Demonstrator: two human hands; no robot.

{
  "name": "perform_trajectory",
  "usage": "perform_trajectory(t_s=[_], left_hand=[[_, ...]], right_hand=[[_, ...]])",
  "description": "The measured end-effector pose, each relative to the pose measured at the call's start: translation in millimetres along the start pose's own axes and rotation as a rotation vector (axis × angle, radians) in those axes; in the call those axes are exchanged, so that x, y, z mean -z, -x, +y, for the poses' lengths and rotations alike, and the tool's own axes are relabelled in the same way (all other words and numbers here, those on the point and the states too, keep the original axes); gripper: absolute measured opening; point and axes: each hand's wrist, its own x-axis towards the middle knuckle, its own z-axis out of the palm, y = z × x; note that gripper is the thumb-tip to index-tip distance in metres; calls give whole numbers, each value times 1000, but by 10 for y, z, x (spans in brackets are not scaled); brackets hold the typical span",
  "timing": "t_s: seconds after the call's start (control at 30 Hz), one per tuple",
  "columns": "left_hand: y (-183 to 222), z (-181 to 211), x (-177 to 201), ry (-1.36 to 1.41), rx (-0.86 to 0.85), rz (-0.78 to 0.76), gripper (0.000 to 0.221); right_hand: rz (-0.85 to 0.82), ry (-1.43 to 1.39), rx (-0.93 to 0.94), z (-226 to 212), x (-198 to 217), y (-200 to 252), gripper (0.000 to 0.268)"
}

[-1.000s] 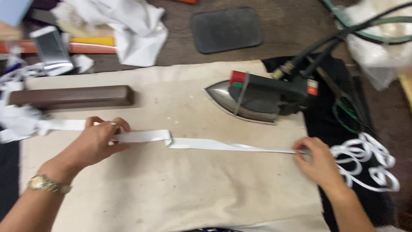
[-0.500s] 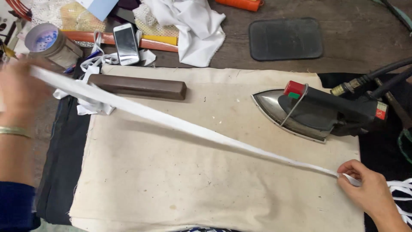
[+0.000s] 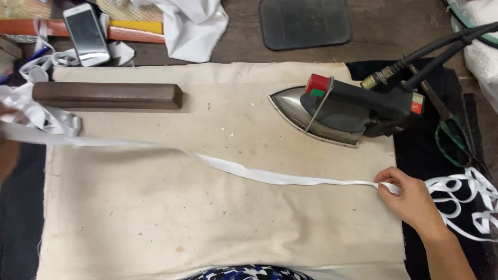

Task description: Ironing and pressing thin strips of white fabric using an industrial iron and a wooden block to create flat, creased strips.

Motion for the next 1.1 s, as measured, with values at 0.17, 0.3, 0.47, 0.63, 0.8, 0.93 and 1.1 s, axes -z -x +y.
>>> perform_trajectory(t_s=[0.17, 0.3, 0.47, 0.63, 0.8, 0.93, 1.1], left_hand=[[287, -74, -421, -1049, 36, -327, 117], [68, 2188, -538, -629, 3, -317, 49], [-78, 2689, -982, -153, -65, -480, 36], [-257, 2661, -1036, -257, 229, -662, 9], [-175, 2683, -864, -77, -171, -275, 15], [44, 2729, -875, -102, -197, -221, 20], [206, 2494, -901, -472, -309, -204, 17]], right_hand=[[-20, -8, 13, 17, -5, 7, 14], [-37, -4, 6, 36, -9, -26, 14], [-72, -9, -46, -87, 62, 7, 15], [-82, 19, -56, -86, 80, 4, 16], [74, -79, 74, 34, 30, -14, 13], [55, -46, 96, 36, -12, -18, 11], [2, -74, 112, 160, -95, -65, 18]])
